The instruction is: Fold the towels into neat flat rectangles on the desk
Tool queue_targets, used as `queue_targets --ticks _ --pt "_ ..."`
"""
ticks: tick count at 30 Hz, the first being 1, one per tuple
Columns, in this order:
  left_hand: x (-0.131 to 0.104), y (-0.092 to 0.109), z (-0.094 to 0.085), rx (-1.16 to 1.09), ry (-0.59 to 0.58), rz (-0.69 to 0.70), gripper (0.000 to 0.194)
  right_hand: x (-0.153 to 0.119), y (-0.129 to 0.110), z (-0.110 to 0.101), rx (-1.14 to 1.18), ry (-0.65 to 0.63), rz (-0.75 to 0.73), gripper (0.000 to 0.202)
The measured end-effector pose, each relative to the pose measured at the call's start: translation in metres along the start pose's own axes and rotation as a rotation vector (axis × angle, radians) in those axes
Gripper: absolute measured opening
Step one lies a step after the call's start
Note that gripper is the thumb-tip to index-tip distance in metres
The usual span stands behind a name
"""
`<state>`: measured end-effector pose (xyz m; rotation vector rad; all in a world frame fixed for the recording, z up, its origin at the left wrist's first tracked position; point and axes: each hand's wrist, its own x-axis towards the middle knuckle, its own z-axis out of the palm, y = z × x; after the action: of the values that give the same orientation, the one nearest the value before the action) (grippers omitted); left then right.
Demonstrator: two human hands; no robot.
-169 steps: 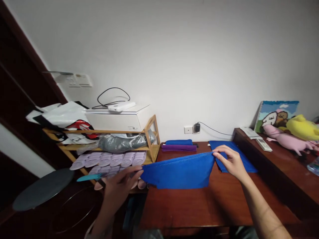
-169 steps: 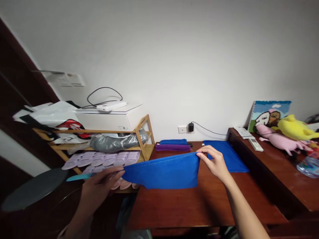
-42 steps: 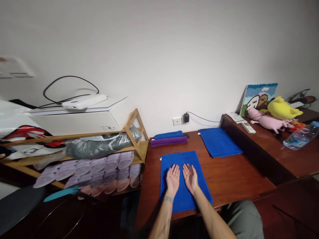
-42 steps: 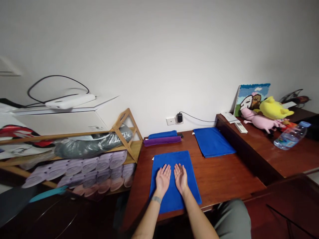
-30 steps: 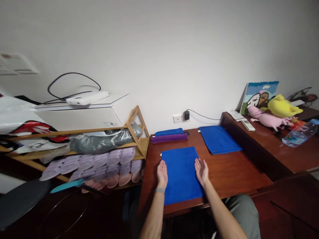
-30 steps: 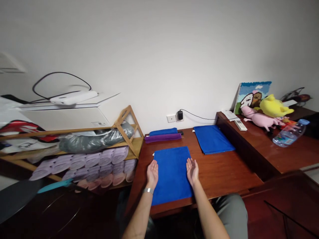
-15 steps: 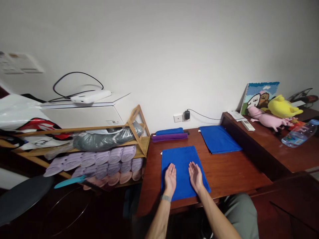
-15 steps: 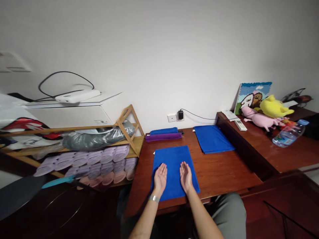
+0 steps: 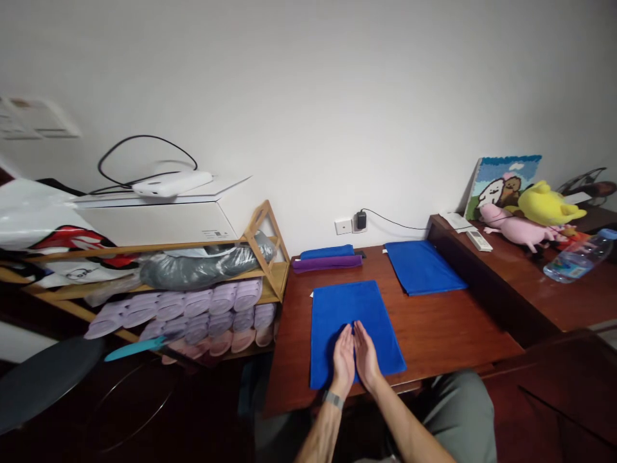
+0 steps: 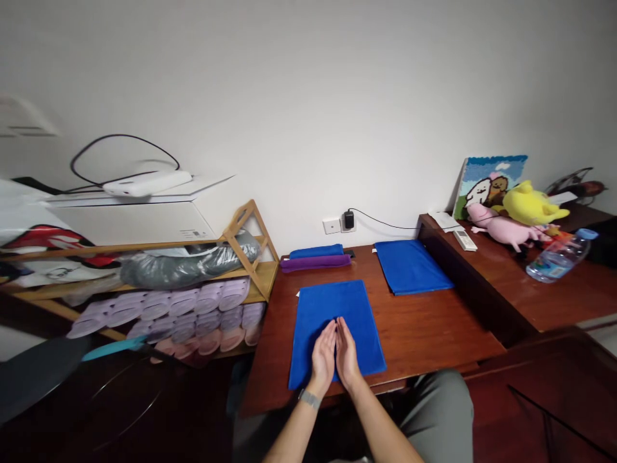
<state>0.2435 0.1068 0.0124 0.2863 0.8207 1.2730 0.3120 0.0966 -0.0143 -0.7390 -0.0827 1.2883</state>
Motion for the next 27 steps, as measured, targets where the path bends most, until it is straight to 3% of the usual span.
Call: queue_targets --ticks 3,8,11,13,15,17,19,21,23,27 --pt "0.005 0.003 -0.014 -0.004 0.105 0.016 0.032 0.005 0.002 -0.016 -0.009 0.072 -0.014 0.034" --pt "0.007 0.043 -0.051 0.031 0.233 0.149 0.026 0.015 -0.056 -0.062 -0.030 0.161 -0.125 0.030" --pt "0.002 0.055 -0.056 0.055 0.290 0.274 0.025 0.011 -0.080 -0.069 -0.036 0.179 -0.152 0.033" --pt "-0.003 0.049 -0.047 0.071 0.240 0.320 0.027 0.003 -0.078 -0.059 -0.038 0.131 -0.157 0.035" --pt "-0.008 0.033 -0.031 0.096 0.117 0.292 0.028 -0.006 -0.060 -0.041 -0.041 0.050 -0.145 0.037" --pt "-0.011 0.011 -0.016 0.115 -0.005 0.181 0.030 -0.013 -0.035 -0.023 -0.052 -0.019 -0.103 0.036" --pt "-0.012 -0.007 -0.009 0.101 -0.020 0.043 0.030 -0.016 -0.013 -0.011 -0.074 -0.028 -0.042 0.033" --pt "-0.011 -0.016 -0.014 0.070 0.042 -0.014 0.030 -0.015 -0.003 -0.012 -0.086 0.009 0.002 0.031" --pt "-0.008 -0.011 -0.027 0.051 0.114 0.019 0.029 -0.009 -0.009 -0.022 -0.078 0.063 -0.005 0.032" --pt "-0.007 0.015 -0.059 0.125 0.191 0.127 0.031 0.006 -0.057 -0.061 -0.071 0.146 -0.104 0.041"
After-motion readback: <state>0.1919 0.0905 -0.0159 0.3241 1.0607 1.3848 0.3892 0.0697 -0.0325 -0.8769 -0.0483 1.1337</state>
